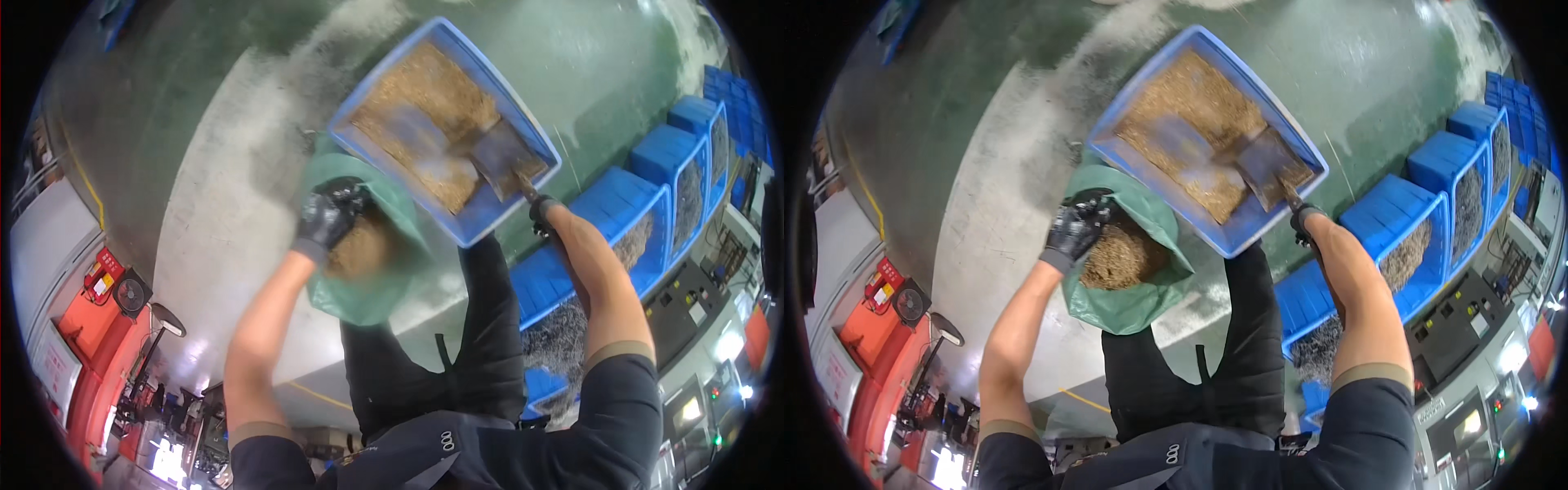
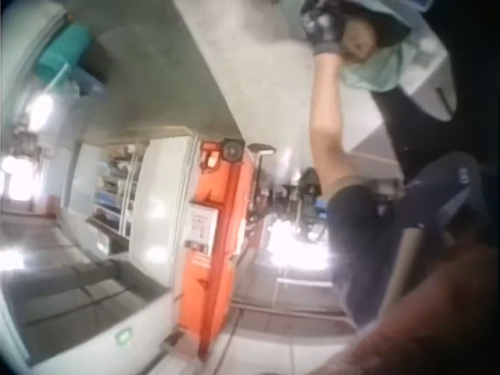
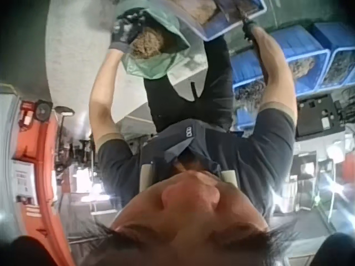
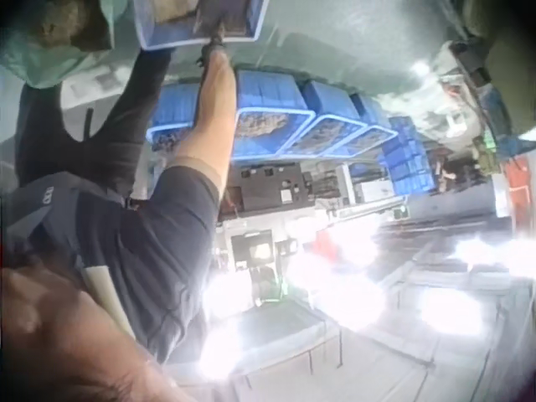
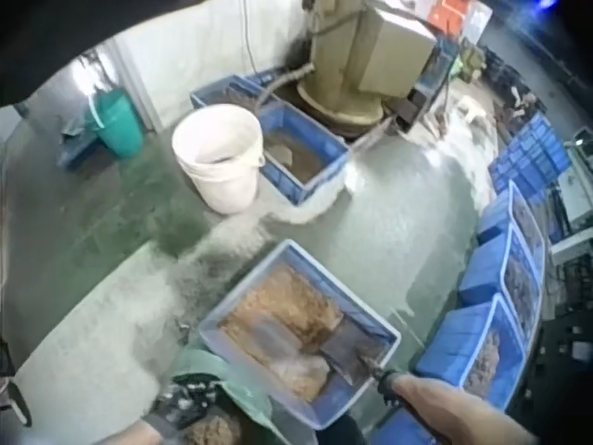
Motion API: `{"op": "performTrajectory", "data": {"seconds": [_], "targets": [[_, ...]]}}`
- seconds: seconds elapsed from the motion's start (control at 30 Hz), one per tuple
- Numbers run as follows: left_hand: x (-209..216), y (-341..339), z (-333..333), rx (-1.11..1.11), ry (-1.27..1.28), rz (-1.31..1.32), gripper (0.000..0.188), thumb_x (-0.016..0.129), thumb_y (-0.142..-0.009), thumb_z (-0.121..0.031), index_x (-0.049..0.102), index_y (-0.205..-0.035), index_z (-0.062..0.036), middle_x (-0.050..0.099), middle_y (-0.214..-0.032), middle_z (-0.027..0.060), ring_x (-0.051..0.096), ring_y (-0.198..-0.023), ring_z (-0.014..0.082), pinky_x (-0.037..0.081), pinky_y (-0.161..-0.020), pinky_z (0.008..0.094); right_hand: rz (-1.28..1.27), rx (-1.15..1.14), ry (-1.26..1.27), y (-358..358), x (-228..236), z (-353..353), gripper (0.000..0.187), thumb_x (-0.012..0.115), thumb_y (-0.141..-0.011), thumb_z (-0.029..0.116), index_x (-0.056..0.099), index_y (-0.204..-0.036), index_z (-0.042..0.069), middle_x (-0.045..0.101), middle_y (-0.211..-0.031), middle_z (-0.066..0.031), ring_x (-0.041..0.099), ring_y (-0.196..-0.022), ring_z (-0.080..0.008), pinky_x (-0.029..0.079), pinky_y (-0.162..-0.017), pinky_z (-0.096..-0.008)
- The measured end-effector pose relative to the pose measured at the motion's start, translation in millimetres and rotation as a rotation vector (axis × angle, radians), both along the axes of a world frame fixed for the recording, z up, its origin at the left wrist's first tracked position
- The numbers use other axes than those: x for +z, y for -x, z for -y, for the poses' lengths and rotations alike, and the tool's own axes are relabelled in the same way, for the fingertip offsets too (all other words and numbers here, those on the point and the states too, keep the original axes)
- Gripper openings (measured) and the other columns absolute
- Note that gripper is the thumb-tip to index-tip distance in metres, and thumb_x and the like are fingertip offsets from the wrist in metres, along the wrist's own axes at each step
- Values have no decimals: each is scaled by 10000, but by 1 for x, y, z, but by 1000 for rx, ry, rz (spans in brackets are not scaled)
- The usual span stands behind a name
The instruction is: Shoveling wood shavings from a storage bin into a woven plastic bag.
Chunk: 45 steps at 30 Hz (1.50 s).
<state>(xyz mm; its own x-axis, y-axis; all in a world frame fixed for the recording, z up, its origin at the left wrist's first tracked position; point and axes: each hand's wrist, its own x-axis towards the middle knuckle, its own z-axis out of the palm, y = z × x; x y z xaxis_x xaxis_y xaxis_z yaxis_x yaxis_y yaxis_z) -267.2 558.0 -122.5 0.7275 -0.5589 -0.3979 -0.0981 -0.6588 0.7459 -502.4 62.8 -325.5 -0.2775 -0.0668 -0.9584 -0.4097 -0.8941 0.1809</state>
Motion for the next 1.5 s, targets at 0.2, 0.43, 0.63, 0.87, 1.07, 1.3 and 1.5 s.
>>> {"op": "performTrajectory", "data": {"seconds": [0.2,0.43,0.63,0.87,1.07,1.3,1.5], "targets": [[-11,-72,27,384,266,-582,442,693,-925,-225,590,-1339,-109,603,-1335,129,570,-1241,240,468,-1058,329,303,-212,294,-51,40,26,243,553,-911,173,716,-959,-2,724,-782,-141,711,-634,-273,565,-558,-440],[-167,-178,125,-90,-524,119,741,556,-940,-477,248,-1566,-228,516,-1440,174,515,-1313,340,480,-1035,402,374,-186,128,-74,52,22,335,667,-919,287,654,-1082,-5,682,-700,-119,681,-557,-234,575,-514,-393],[-224,-158,131,97,-253,236,565,577,-906,-443,500,-1414,-207,555,-1394,133,549,-1232,388,420,-1080,447,370,-189,52,-95,21,21,318,685,-917,280,644,-1056,-3,633,-638,-99,641,-487,-209,534,-439,-359],[-229,-158,129,84,-262,352,534,611,-893,-366,524,-1386,-183,568,-1359,161,499,-1284,365,403,-1088,446,621,-135,112,-169,-54,-45,295,625,-876,261,705,-1022,17,700,-825,-176,701,-736,-315,552,-648,-411],[-231,-159,128,83,-226,394,544,629,-871,-315,525,-1382,-160,576,-1341,165,522,-1250,369,410,-1081,450,710,-212,105,-156,-90,-67,295,581,-872,246,666,-1066,41,695,-783,-176,702,-658,-296,558,-625,-407],[-235,-156,129,107,-234,413,498,608,-897,-319,546,-1362,-152,593,-1320,161,544,-1225,371,430,-1061,448,1009,-242,44,-113,-125,-81,221,606,-885,247,656,-993,60,655,-687,-121,642,-518,-233,519,-501,-378],[-234,-155,129,81,-255,460,473,579,-918,-337,549,-1363,-179,593,-1323,147,550,-1222,360,439,-1054,445,867,-364,55,-110,-93,-82,369,604,-855,339,642,-1103,68,691,-940,-224,672,-892,-381,533,-779,-458]]}}
